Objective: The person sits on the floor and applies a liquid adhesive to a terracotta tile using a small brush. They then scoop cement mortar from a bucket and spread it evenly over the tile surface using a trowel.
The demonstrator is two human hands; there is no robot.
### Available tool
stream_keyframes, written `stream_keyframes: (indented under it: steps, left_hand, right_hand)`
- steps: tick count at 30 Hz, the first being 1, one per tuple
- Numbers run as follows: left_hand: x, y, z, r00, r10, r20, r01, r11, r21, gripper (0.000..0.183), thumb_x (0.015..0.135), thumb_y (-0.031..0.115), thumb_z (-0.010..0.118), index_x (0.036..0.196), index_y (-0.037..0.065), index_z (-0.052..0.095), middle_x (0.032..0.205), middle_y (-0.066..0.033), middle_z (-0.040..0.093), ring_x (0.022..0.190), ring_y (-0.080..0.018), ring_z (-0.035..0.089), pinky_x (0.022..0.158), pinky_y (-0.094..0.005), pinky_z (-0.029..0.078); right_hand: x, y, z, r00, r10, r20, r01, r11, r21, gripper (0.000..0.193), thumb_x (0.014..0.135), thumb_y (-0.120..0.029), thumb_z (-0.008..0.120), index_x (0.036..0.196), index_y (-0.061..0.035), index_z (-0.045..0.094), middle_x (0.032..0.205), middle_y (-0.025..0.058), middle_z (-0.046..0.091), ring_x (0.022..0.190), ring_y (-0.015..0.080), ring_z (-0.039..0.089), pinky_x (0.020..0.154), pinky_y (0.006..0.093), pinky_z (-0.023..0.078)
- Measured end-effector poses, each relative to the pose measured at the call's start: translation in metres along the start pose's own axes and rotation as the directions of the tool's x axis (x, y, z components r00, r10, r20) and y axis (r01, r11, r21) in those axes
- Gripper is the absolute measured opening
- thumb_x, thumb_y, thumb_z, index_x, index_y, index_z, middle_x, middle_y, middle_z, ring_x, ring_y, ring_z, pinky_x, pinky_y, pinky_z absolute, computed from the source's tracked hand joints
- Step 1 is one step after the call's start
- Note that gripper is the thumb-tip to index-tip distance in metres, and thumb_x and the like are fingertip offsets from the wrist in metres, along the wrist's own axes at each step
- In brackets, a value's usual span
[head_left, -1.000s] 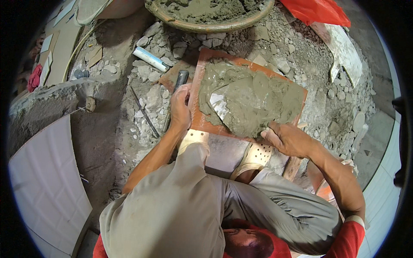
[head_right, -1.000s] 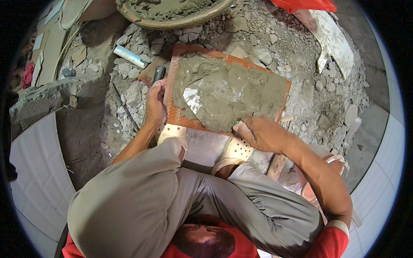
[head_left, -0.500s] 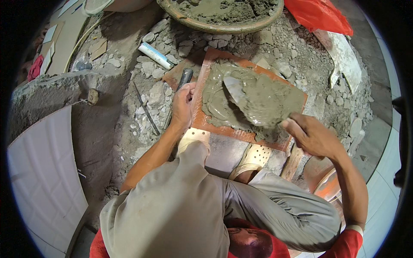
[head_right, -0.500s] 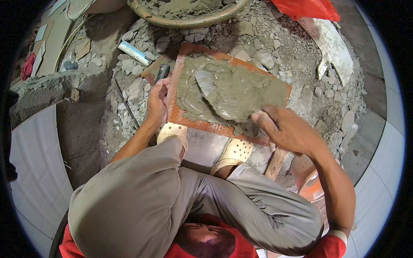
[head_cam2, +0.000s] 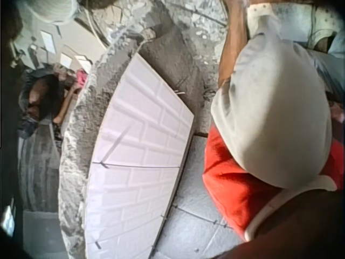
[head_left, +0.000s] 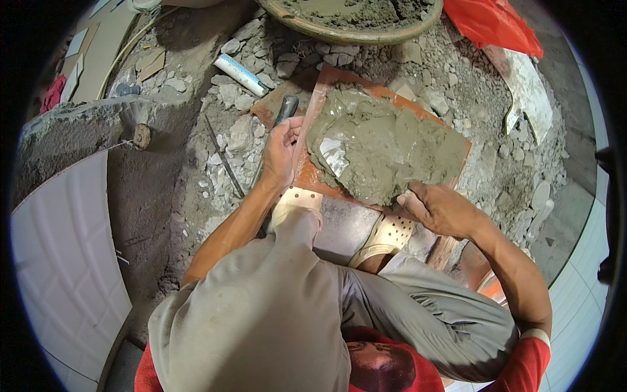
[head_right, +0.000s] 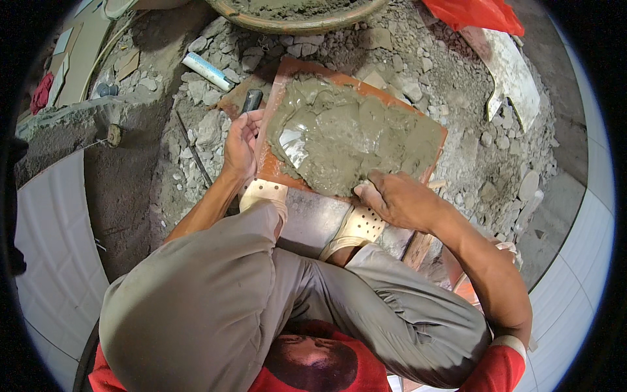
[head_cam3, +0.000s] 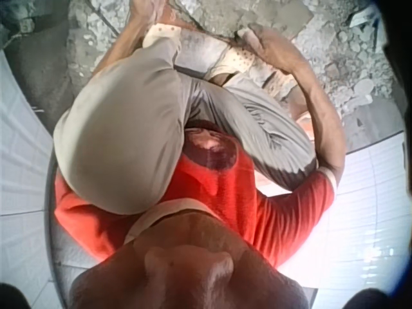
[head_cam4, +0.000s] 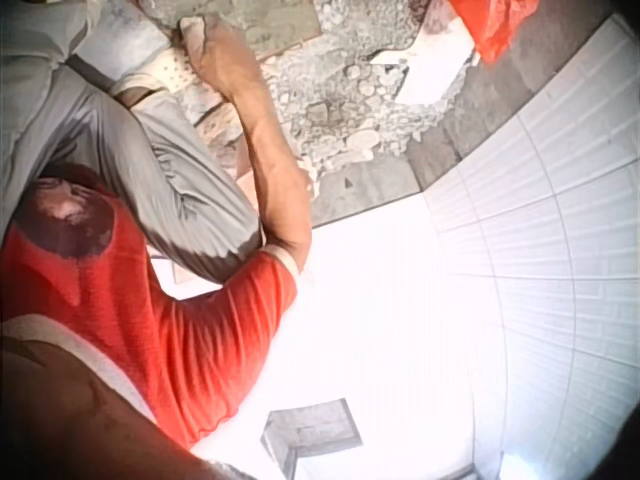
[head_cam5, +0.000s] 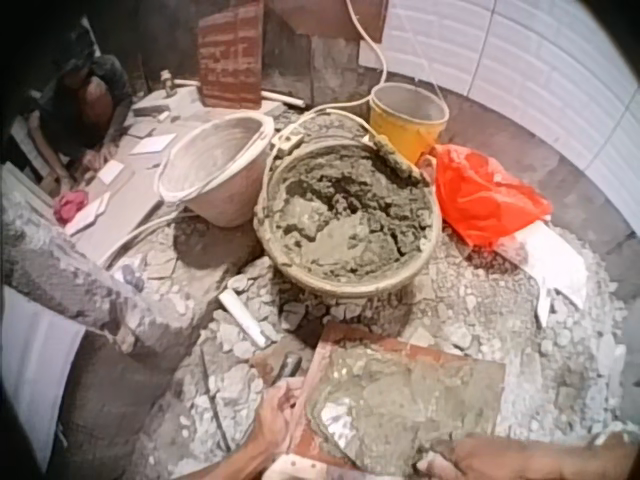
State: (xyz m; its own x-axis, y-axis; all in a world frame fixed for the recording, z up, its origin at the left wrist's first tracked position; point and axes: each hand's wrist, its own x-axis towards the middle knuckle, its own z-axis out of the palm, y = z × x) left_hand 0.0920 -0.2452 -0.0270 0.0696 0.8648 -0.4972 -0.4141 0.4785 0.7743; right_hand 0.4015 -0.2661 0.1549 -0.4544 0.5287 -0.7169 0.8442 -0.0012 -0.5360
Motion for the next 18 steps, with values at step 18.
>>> stream_keyframes:
  steps: [18]
  left_hand:
    - [0.002,-0.024,-0.012,0.999,0.041,0.019,-0.041,0.999,0.002,0.036,0.106,0.025,0.042,0.121,0.002,0.065,0.107,-0.001,0.064,0.1,-0.0132,0.057,0.098,-0.0301,0.045]
  right_hand:
    - [-0.004,-0.013,-0.037,0.977,-0.117,-0.181,0.045,0.932,-0.359,0.032,0.1,-0.035,0.06,0.101,-0.0032,0.059,0.071,0.0251,0.064,0.071,0.0485,0.065,0.065,0.0556,0.051]
